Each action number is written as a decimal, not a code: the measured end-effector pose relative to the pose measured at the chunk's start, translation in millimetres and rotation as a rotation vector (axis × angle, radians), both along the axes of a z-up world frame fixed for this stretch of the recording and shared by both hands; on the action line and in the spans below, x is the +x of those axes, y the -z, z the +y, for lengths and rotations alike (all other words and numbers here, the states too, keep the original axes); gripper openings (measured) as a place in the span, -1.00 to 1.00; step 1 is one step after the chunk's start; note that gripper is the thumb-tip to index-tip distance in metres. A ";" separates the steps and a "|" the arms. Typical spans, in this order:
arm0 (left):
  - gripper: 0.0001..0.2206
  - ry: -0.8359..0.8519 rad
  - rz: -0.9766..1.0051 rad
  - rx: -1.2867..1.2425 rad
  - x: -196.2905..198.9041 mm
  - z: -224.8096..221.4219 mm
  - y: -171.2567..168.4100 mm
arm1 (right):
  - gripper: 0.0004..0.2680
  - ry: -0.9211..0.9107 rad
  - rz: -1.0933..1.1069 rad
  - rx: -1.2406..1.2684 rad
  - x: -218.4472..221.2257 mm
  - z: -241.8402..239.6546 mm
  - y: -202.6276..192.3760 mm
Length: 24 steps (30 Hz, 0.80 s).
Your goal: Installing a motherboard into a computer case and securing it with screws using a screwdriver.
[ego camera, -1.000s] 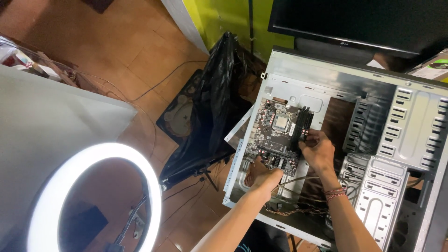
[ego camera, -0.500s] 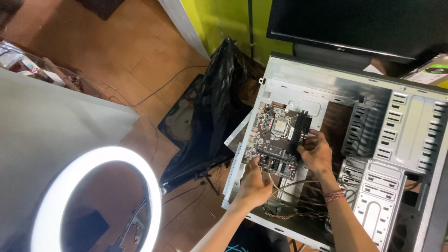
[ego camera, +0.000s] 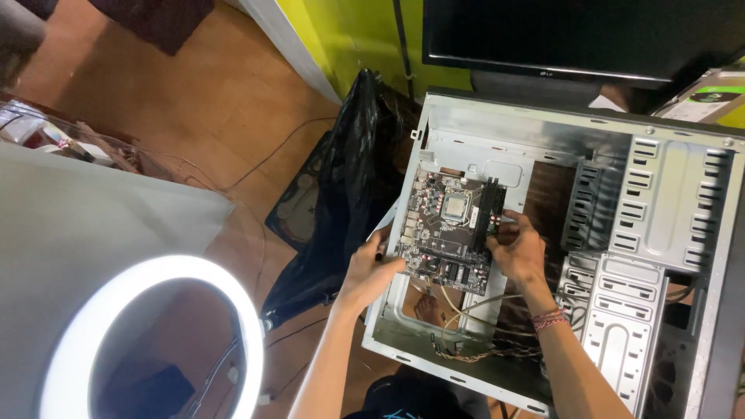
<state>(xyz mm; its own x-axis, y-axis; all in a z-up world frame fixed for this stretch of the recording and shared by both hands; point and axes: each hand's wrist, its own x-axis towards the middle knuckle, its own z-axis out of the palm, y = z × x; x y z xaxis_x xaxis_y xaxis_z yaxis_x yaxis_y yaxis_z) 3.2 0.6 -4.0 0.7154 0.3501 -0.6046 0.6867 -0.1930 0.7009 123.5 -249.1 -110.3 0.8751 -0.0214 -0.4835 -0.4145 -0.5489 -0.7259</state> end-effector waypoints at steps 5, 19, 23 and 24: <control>-0.35 -0.017 0.041 0.054 -4.0 4.6 65.6 | -0.55 0.001 -0.002 -0.015 6.4 -3.8 40.3; -0.30 -0.077 0.018 -0.088 3.0 3.1 17.5 | -0.38 -0.006 -0.066 -0.039 -2.9 9.3 9.8; -0.36 -0.101 0.028 -0.088 5.1 3.2 17.1 | -0.48 -0.105 -0.147 -0.228 -5.9 12.6 7.5; -0.38 -0.107 0.036 -0.079 6.3 1.7 14.8 | -0.51 -0.121 -0.161 -0.242 -7.3 13.5 7.7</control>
